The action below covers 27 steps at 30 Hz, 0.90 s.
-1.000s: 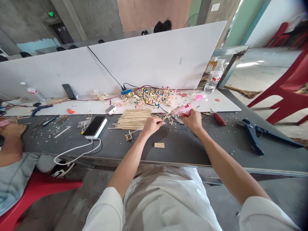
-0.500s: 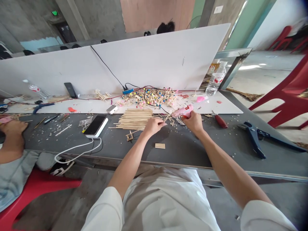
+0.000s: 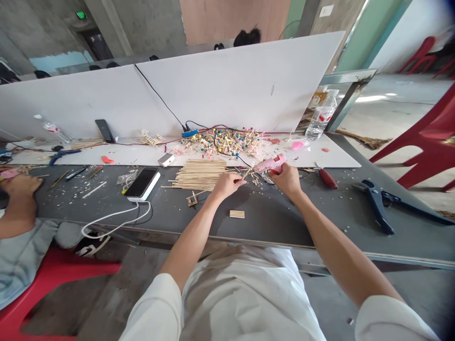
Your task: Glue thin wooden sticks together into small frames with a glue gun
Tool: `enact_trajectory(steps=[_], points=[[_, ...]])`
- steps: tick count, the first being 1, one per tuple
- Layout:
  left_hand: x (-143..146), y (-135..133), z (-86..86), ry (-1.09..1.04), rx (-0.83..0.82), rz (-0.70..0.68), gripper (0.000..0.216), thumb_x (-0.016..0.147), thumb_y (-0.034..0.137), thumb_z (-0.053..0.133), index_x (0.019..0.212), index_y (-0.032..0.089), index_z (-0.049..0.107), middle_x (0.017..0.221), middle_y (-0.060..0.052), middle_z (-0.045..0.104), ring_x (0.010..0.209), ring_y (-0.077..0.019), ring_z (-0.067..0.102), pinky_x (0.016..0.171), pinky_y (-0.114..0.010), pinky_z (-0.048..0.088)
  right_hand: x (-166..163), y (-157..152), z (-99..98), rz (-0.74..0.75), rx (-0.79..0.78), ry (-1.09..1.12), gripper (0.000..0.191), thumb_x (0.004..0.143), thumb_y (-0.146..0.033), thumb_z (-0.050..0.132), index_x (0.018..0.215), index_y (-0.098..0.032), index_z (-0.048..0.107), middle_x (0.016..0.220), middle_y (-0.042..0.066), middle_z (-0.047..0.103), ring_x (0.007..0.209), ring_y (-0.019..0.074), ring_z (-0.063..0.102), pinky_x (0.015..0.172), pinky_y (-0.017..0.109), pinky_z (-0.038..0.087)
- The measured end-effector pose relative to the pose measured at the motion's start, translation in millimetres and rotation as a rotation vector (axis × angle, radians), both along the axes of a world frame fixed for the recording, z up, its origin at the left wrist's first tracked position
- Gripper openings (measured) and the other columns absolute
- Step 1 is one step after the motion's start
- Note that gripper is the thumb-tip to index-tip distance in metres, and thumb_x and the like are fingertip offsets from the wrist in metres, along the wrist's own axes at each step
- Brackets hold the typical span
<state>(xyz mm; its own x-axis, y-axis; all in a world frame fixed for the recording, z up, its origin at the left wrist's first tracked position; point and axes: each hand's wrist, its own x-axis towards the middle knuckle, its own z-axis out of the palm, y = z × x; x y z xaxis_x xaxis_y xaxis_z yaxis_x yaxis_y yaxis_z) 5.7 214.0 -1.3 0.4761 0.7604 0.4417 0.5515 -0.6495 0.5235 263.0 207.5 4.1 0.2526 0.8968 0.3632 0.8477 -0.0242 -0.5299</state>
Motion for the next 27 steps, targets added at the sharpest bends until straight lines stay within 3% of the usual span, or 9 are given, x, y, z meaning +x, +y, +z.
enact_trajectory(steps=[27], points=[[-0.8, 0.2, -0.7, 0.014, 0.005, -0.006, 0.031, 0.095, 0.035, 0.067, 0.069, 0.017, 0.07, 0.065, -0.003, 0.063, 0.064, -0.016, 0.055, 0.065, -0.028, 0.036, 1.3, 0.7, -0.4, 0.006, -0.016, -0.018, 0.02, 0.075, -0.037, 0.067, 0.074, -0.02, 0.057, 0.066, 0.004, 0.06, 0.062, 0.0194, 0.053, 0.06, 0.029, 0.036]])
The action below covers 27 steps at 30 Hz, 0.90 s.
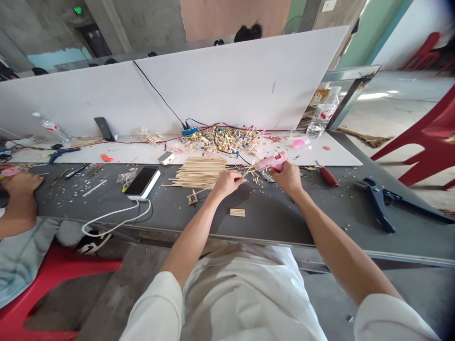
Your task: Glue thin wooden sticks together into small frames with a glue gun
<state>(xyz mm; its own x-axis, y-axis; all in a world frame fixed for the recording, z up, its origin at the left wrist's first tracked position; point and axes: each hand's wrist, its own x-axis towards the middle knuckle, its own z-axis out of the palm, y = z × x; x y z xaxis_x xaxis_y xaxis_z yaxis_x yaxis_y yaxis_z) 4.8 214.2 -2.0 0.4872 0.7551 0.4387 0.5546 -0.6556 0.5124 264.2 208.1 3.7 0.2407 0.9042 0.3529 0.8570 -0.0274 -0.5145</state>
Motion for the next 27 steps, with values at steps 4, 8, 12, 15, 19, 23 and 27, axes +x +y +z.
enact_trajectory(steps=[4, 8, 12, 15, 19, 23, 27], points=[[0.5, 0.5, -0.5, 0.005, -0.006, 0.006, 0.029, 0.094, 0.035, 0.067, 0.072, 0.017, 0.072, 0.065, -0.003, 0.063, 0.064, -0.016, 0.055, 0.065, -0.028, 0.036, -1.1, -0.4, 2.1, -0.001, -0.008, -0.027, 0.02, 0.076, -0.037, 0.067, 0.075, -0.019, 0.058, 0.067, 0.005, 0.061, 0.063, 0.0194, 0.053, 0.061, 0.029, 0.036], [0.6, 0.0, -0.6, 0.005, -0.013, 0.01, 0.028, 0.094, 0.033, 0.068, 0.072, 0.017, 0.071, 0.067, -0.003, 0.064, 0.064, -0.0158, 0.055, 0.065, -0.028, 0.036, -1.2, -0.8, 2.6, 0.009, -0.018, -0.04, 0.02, 0.077, -0.037, 0.066, 0.077, -0.019, 0.059, 0.068, 0.005, 0.06, 0.063, 0.0194, 0.052, 0.061, 0.03, 0.035], [0.3, -1.4, 0.5, -0.003, -0.018, 0.009, 0.026, 0.094, 0.034, 0.068, 0.074, 0.017, 0.073, 0.066, -0.003, 0.064, 0.065, -0.0162, 0.056, 0.065, -0.028, 0.036, -0.4, -0.2, 1.5, 0.012, -0.02, -0.038, 0.021, 0.077, -0.038, 0.067, 0.078, -0.018, 0.059, 0.068, 0.005, 0.06, 0.064, 0.02, 0.053, 0.061, 0.03, 0.036], [0.2, -2.2, 1.3, -0.004, -0.015, 0.008, 0.026, 0.094, 0.034, 0.068, 0.075, 0.017, 0.073, 0.065, -0.003, 0.064, 0.064, -0.0161, 0.055, 0.065, -0.028, 0.036, -0.3, 0.0, 1.5, 0.012, -0.017, -0.04, 0.02, 0.077, -0.037, 0.066, 0.078, -0.018, 0.06, 0.068, 0.005, 0.06, 0.064, 0.0202, 0.053, 0.061, 0.03, 0.036], [0.5, -2.8, 2.2, -0.003, -0.01, 0.007, 0.026, 0.094, 0.032, 0.069, 0.072, 0.017, 0.071, 0.066, -0.003, 0.064, 0.063, -0.0153, 0.054, 0.065, -0.028, 0.035, -0.8, -0.4, 2.5, 0.011, -0.015, -0.041, 0.02, 0.077, -0.036, 0.067, 0.077, -0.018, 0.06, 0.068, 0.006, 0.061, 0.064, 0.0202, 0.053, 0.06, 0.03, 0.034], [0.6, -3.8, 3.9, -0.005, -0.012, 0.002, 0.027, 0.093, 0.029, 0.069, 0.069, 0.017, 0.07, 0.066, -0.003, 0.064, 0.063, -0.0151, 0.053, 0.065, -0.028, 0.034, -0.9, -0.9, 2.7, 0.016, -0.019, -0.035, 0.019, 0.077, -0.036, 0.067, 0.077, -0.018, 0.06, 0.068, 0.005, 0.061, 0.064, 0.0198, 0.053, 0.06, 0.029, 0.034], [0.6, -5.2, 5.8, 0.003, -0.02, 0.006, 0.03, 0.094, 0.03, 0.068, 0.067, 0.017, 0.068, 0.064, -0.002, 0.062, 0.062, -0.0152, 0.051, 0.064, -0.028, 0.034, -0.7, -1.0, 2.7, 0.004, -0.023, -0.037, 0.02, 0.076, -0.037, 0.066, 0.076, -0.018, 0.059, 0.068, 0.005, 0.06, 0.063, 0.0191, 0.051, 0.06, 0.029, 0.034]])
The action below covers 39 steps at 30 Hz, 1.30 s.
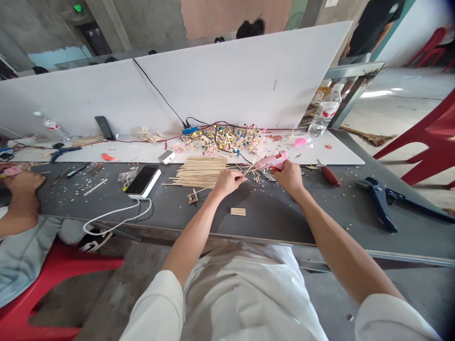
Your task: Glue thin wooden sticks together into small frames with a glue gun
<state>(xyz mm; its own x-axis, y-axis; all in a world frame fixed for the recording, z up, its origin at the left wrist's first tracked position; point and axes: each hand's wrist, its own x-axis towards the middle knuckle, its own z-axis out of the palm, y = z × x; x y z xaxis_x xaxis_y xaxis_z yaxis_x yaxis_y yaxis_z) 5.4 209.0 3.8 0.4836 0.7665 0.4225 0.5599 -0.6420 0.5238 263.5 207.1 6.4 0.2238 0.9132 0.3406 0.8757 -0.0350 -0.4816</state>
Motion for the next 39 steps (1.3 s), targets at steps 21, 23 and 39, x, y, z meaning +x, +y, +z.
enact_trajectory(steps=[21, 23, 39], points=[[-0.4, 0.9, -2.0, -0.009, 0.001, -0.015, 0.033, 0.093, 0.027, 0.068, 0.063, 0.016, 0.064, 0.061, -0.001, 0.057, 0.06, -0.0136, 0.045, 0.063, -0.027, 0.03, 1.4, 0.7, -1.8, -0.01, -0.014, -0.059, 0.023, 0.08, -0.037, 0.064, 0.083, -0.015, 0.066, 0.074, 0.009, 0.066, 0.068, 0.0229, 0.057, 0.064, 0.031, 0.037], [-0.4, 1.0, -2.2, -0.015, 0.0, -0.019, 0.034, 0.093, 0.027, 0.068, 0.062, 0.016, 0.063, 0.061, 0.0, 0.056, 0.059, -0.0136, 0.044, 0.063, -0.028, 0.029, 1.3, 0.6, -1.5, -0.009, -0.014, -0.06, 0.023, 0.08, -0.037, 0.064, 0.083, -0.015, 0.066, 0.074, 0.009, 0.066, 0.068, 0.023, 0.057, 0.064, 0.031, 0.037], [-0.4, 0.8, -1.9, -0.019, 0.0, -0.032, 0.036, 0.094, 0.027, 0.067, 0.06, 0.016, 0.06, 0.06, 0.0, 0.053, 0.059, -0.0134, 0.045, 0.063, -0.027, 0.029, 0.3, -0.2, -0.3, -0.017, -0.026, -0.049, 0.023, 0.079, -0.038, 0.064, 0.082, -0.015, 0.064, 0.072, 0.008, 0.063, 0.067, 0.0214, 0.054, 0.063, 0.031, 0.034]])
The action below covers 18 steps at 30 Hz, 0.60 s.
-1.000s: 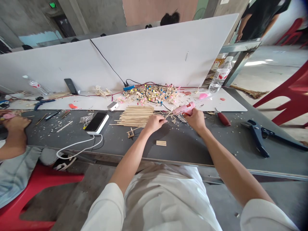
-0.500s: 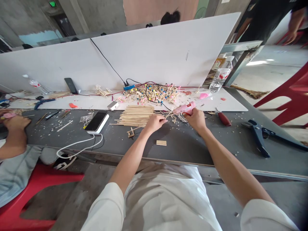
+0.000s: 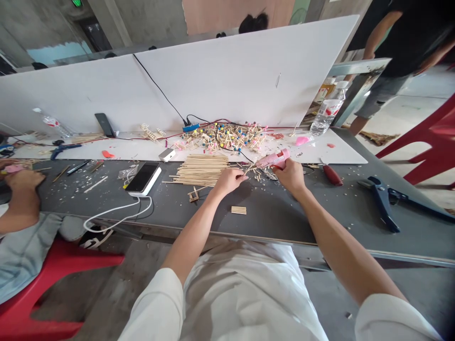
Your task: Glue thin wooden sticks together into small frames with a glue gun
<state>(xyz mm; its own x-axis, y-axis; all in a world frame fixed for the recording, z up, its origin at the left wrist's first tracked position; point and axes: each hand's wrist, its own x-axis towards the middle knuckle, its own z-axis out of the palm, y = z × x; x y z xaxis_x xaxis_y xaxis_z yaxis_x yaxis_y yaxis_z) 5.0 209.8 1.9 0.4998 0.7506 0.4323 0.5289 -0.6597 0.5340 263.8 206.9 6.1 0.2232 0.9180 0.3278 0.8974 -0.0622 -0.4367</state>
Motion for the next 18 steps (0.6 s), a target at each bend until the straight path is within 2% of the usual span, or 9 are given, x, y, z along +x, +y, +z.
enact_trajectory(steps=[5, 12, 18], points=[[0.0, -0.7, 1.4, 0.009, -0.006, -0.002, 0.036, 0.094, 0.026, 0.068, 0.06, 0.016, 0.057, 0.061, 0.0, 0.054, 0.06, -0.0136, 0.045, 0.063, -0.027, 0.029, -0.3, -0.3, 0.8, 0.005, 0.001, -0.005, 0.022, 0.078, -0.038, 0.064, 0.081, -0.016, 0.063, 0.072, 0.008, 0.063, 0.067, 0.0216, 0.054, 0.062, 0.031, 0.035], [0.3, -2.6, 4.6, 0.017, -0.003, -0.011, 0.042, 0.094, 0.026, 0.066, 0.057, 0.017, 0.05, 0.058, 0.002, 0.045, 0.058, -0.0133, 0.04, 0.062, -0.028, 0.028, -0.9, -1.0, 1.7, 0.002, 0.017, 0.008, 0.02, 0.078, -0.037, 0.063, 0.079, -0.017, 0.062, 0.07, 0.007, 0.062, 0.066, 0.0219, 0.054, 0.063, 0.031, 0.037], [0.1, -3.5, 6.6, 0.012, -0.034, -0.026, 0.042, 0.097, 0.029, 0.063, 0.058, 0.017, 0.05, 0.058, 0.001, 0.052, 0.059, -0.014, 0.048, 0.065, -0.028, 0.032, -0.8, -0.7, 1.2, 0.002, 0.011, 0.019, 0.02, 0.078, -0.037, 0.063, 0.08, -0.017, 0.062, 0.071, 0.008, 0.062, 0.067, 0.0219, 0.054, 0.064, 0.031, 0.037]])
